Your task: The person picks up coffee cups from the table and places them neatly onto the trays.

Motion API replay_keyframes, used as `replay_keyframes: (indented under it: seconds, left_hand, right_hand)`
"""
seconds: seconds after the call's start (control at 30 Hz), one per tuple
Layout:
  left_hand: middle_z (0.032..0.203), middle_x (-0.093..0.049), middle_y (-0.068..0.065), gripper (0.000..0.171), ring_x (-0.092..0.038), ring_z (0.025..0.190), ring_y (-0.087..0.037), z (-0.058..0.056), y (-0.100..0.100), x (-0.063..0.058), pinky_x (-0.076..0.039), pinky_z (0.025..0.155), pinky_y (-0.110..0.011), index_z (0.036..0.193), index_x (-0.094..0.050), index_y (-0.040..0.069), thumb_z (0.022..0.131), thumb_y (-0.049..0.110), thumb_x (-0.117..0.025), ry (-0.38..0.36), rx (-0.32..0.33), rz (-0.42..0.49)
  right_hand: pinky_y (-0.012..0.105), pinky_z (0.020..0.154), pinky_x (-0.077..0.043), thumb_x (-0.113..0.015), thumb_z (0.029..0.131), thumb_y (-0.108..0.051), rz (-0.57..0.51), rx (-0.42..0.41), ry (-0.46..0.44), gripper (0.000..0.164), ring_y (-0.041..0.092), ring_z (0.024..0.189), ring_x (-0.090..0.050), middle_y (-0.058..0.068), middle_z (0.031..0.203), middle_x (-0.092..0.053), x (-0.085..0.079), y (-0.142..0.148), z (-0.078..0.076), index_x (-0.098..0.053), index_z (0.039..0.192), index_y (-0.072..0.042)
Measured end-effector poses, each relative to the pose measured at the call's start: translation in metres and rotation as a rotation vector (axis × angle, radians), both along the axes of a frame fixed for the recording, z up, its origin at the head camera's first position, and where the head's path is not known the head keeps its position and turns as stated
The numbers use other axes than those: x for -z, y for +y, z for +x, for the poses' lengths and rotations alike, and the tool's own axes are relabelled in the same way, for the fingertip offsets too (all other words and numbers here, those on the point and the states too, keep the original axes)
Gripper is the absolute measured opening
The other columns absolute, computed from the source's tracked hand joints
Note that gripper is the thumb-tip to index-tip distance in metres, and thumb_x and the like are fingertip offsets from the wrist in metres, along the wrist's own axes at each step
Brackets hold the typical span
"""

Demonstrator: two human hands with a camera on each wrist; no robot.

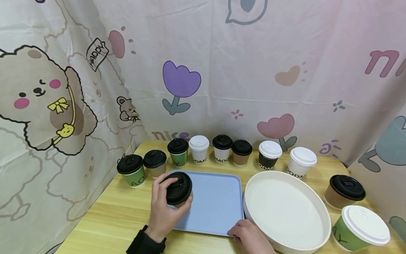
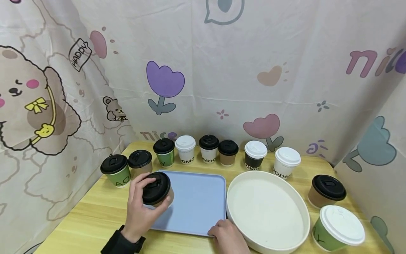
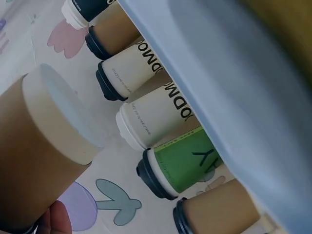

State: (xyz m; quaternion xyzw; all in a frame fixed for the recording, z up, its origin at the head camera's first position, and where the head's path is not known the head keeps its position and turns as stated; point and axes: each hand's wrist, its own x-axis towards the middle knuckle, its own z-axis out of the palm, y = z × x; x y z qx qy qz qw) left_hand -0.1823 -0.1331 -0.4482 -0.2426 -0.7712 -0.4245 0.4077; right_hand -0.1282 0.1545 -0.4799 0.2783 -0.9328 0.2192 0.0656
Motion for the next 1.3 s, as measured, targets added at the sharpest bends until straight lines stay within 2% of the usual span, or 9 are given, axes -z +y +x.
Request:
replay_keyframes:
  seconds: [0.17,0.37,0.53,0.67,0.83,1.0,1.13,1.3]
  left_hand:
    - [0.144,-0.044,-0.026,0.058,-0.049,0.125,-0.037,-0.015,-0.005,-0.001,-0.037,0.109,-0.023,0.134,-0.057,0.002,0.095,0.044,-0.068,0.047,0.005,-0.033]
    - [0.143,-0.046,-0.025,0.059,-0.049,0.128,-0.038,-0.037,-0.011,0.004,-0.034,0.109,-0.021,0.133,-0.06,0.006,0.084,0.033,-0.08,0.01,-0.02,-0.053]
    - [0.144,-0.047,-0.023,0.062,-0.049,0.13,-0.039,-0.052,-0.013,0.001,-0.04,0.107,-0.03,0.133,-0.061,0.01,0.078,0.024,-0.085,-0.003,-0.037,-0.08]
    - [0.143,-0.048,-0.024,0.066,-0.052,0.127,-0.039,-0.054,-0.015,-0.007,-0.047,0.1,-0.042,0.133,-0.06,0.009,0.074,0.021,-0.087,0.02,-0.054,-0.116]
    - [0.141,-0.047,-0.024,0.066,-0.05,0.128,-0.037,-0.058,-0.017,-0.019,-0.045,0.099,-0.049,0.133,-0.059,0.008,0.074,0.02,-0.087,0.019,-0.057,-0.128]
    - [0.136,-0.049,-0.027,0.066,-0.052,0.124,-0.04,-0.062,-0.02,-0.018,-0.047,0.095,-0.053,0.13,-0.059,0.006,0.072,0.019,-0.089,0.011,-0.096,-0.158]
    - [0.136,-0.048,-0.027,0.068,-0.051,0.123,-0.041,-0.063,-0.022,-0.015,-0.048,0.095,-0.054,0.131,-0.059,0.007,0.073,0.02,-0.091,-0.041,-0.108,-0.163]
    - [0.14,-0.044,-0.023,0.07,-0.051,0.125,-0.04,-0.062,-0.025,-0.014,-0.051,0.095,-0.055,0.133,-0.058,0.011,0.074,0.023,-0.093,-0.152,-0.119,-0.148]
  right_hand:
    - [0.03,0.072,-0.054,-0.079,0.077,0.006,0.005,0.002,-0.01,0.022,0.01,0.08,-0.064,-0.005,0.083,-0.068,-0.001,-0.001,-0.001,-0.082,0.089,-0.012]
    - [0.03,0.072,-0.054,-0.08,0.079,0.005,0.014,0.009,-0.068,0.021,0.009,0.08,-0.064,-0.006,0.083,-0.067,-0.003,-0.001,-0.001,-0.082,0.09,-0.013]
    - [0.03,0.074,-0.054,-0.08,0.082,0.003,-0.002,-0.004,-0.108,0.02,0.009,0.082,-0.063,-0.007,0.085,-0.067,-0.002,-0.002,-0.002,-0.082,0.094,-0.013]
    - [0.03,0.073,-0.054,-0.08,0.081,0.004,-0.007,-0.013,-0.119,0.021,0.008,0.082,-0.063,-0.007,0.085,-0.067,-0.001,-0.004,-0.003,-0.082,0.093,-0.012]
    - [0.03,0.073,-0.054,-0.079,0.08,0.005,-0.007,0.001,-0.091,0.021,0.008,0.082,-0.063,-0.007,0.085,-0.068,-0.001,-0.004,-0.002,-0.081,0.091,-0.013]
    - [0.029,0.072,-0.054,-0.08,0.078,0.004,0.009,0.006,-0.063,0.02,0.009,0.079,-0.063,-0.006,0.083,-0.067,-0.001,-0.003,-0.001,-0.081,0.088,-0.013]
    - [0.029,0.072,-0.054,-0.081,0.079,0.004,0.024,0.007,-0.078,0.019,0.009,0.079,-0.063,-0.006,0.082,-0.067,-0.002,-0.002,-0.002,-0.081,0.087,-0.013]
    - [0.03,0.073,-0.054,-0.08,0.079,0.004,0.026,0.014,-0.083,0.019,0.01,0.079,-0.063,-0.006,0.083,-0.068,-0.003,-0.001,-0.001,-0.081,0.088,-0.013]
